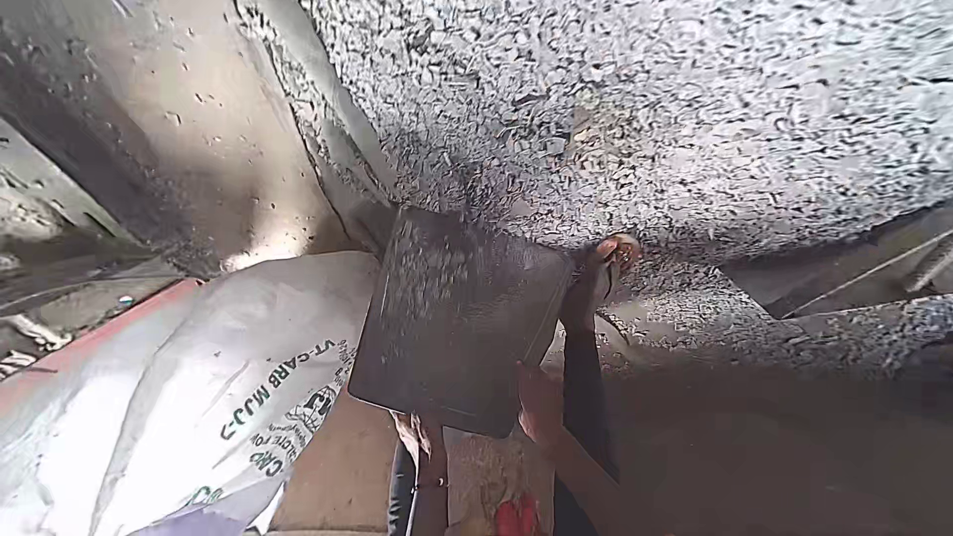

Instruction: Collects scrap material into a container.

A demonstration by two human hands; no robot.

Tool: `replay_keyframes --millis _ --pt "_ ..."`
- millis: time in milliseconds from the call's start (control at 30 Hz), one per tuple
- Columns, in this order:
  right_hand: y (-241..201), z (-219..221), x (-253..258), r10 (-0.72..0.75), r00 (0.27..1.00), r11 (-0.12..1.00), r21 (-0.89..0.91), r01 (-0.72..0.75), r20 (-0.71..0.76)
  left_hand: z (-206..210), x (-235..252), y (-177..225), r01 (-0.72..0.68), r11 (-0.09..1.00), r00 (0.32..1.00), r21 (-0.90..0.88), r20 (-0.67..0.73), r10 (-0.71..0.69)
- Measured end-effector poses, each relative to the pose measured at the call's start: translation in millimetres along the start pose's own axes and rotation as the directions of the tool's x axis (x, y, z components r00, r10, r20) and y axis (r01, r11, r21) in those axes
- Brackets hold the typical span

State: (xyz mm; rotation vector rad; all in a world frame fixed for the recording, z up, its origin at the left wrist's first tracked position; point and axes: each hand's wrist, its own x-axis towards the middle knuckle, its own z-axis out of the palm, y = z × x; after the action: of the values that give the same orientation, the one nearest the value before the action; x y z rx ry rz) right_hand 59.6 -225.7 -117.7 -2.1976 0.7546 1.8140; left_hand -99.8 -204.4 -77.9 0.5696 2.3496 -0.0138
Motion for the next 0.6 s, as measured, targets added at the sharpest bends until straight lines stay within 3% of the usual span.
replay_keyframes --millis 167,300,433,500,600 --pt "-5 30 7 -0.026 0.993 0.987 -0.16 0.008 -0.111 -8 19 20 0.061 0.997 0.997 0.041 0.045 -0.062" --pt "-36 48 48 -0.052 0.964 0.998 0.031 0.062 -0.259 17 45 27 0.115 0.983 0.977 -0.144 0.197 -0.086" --pt "-106 42 84 -0.285 0.916 0.891 0.276 0.362 -0.281 47 51 95 0.227 0.909 0.891 -0.35 0.45 -0.05" --pt "-152 36 94 -0.277 0.92 0.906 0.242 0.347 -0.279 54 62 126 0.183 0.892 0.843 -0.412 0.533 0.073" --pt "-181 32 85 -0.215 0.966 0.957 0.165 0.238 -0.145 51 64 166 0.132 0.885 0.877 -0.447 0.468 0.105"
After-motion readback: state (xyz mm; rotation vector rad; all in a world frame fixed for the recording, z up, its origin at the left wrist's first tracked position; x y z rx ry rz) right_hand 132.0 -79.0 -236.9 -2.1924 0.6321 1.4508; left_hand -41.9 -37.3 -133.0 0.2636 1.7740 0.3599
